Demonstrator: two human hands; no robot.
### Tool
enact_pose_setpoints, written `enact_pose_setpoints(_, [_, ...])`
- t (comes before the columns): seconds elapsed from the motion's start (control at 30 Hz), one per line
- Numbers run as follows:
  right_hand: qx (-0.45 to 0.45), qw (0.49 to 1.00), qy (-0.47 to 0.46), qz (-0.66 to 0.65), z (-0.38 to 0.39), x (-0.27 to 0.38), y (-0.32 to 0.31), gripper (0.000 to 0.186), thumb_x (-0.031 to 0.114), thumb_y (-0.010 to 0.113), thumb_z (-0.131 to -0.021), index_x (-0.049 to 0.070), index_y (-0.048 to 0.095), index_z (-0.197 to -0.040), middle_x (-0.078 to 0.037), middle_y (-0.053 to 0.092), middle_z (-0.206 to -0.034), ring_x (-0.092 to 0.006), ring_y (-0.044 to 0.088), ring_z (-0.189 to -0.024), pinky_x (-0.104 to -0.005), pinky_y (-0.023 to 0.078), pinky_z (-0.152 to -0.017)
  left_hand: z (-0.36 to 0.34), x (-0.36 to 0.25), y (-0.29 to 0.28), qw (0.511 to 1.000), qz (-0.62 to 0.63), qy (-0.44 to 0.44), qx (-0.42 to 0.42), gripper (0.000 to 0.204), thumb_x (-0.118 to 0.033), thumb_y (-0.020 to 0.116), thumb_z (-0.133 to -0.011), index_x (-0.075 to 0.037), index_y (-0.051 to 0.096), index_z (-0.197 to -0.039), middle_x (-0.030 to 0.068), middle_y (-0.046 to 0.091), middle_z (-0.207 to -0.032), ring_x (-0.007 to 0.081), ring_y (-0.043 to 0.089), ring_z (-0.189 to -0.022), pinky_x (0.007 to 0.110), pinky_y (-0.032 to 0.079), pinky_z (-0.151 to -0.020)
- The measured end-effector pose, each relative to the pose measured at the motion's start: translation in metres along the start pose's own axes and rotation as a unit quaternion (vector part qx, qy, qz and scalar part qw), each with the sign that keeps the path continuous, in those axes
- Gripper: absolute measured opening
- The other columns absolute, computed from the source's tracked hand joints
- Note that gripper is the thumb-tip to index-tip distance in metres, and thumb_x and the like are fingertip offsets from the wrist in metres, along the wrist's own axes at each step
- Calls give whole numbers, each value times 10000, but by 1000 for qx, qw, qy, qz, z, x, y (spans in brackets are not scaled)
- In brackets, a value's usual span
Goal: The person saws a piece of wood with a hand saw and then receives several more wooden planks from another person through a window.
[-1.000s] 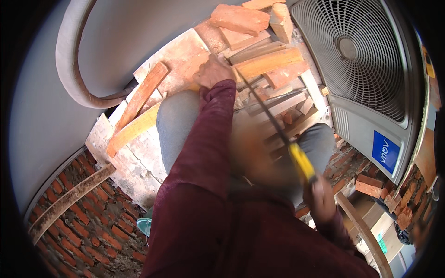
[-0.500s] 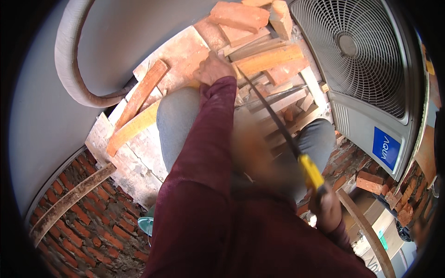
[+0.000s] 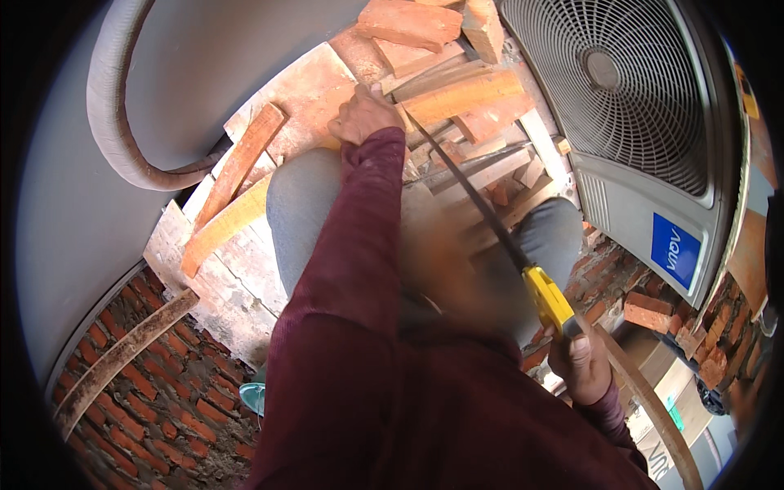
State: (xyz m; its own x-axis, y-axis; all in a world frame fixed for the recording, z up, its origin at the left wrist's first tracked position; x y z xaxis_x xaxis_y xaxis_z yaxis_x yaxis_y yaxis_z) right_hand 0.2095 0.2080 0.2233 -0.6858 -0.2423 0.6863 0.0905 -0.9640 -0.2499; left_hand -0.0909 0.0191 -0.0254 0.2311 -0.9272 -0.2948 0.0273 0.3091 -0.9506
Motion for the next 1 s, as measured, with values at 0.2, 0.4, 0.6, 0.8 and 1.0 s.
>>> enact_pose_setpoints(0.2, [-97,985,-109,97,-206,-4,28,395,317,309,-1043,1,529,-957,-200,538,-799,-360,529,-738,-425,428,-708,15,-57,12,995,59,34,76,307,-385,491,-955,-134,646,-1044,120,704,-913,287,650,-923,463,348,-838])
enact_pose_setpoints(0.4, [11,999,17,36,-66,-22,20,411,307,289,-1029,7,569,-1045,-75,470,-646,-214,506,-577,-363,410,-591,-8,-5,0,999,23,-6,24,323,-393,478,-964,-132,643,-1059,97,706,-910,288,650,-914,460,355,-848])
enact_pose_setpoints(0.6, [-13,993,-94,66,-98,-2,26,363,226,306,-1008,-18,569,-1061,-141,547,-709,-323,537,-637,-412,433,-625,13,-9,7,999,18,30,-15,220,-326,572,-891,-124,648,-939,69,695,-831,273,636,-837,434,332,-828])
enact_pose_setpoints(0.8, [8,994,-46,-100,-214,-46,50,398,392,353,-1045,63,560,-962,-16,435,-585,-117,440,-439,-304,394,-450,2,-17,2,999,-14,-10,-39,246,-348,571,-893,-124,652,-952,84,690,-829,264,644,-833,446,350,-828])
enact_pose_setpoints(1.0, [-155,962,-211,77,-183,-9,42,317,309,397,-1026,37,549,-1087,-174,569,-722,-366,597,-680,-451,464,-633,-3,-30,1,1000,29,1,-4,329,-424,477,-957,-164,657,-1045,110,708,-869,286,659,-896,454,356,-830])
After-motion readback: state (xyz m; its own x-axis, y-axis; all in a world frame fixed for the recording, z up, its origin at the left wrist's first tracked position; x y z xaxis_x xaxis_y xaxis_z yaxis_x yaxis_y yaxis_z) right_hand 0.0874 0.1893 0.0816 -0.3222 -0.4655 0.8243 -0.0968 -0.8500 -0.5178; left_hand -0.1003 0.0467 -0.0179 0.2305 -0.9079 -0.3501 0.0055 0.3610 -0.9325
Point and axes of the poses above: each hand's wrist, its own z-axis away from the middle knuckle, its own y-axis out of the palm, x = y × z, the point moved 10 cm from there along -z, towards the middle knuckle
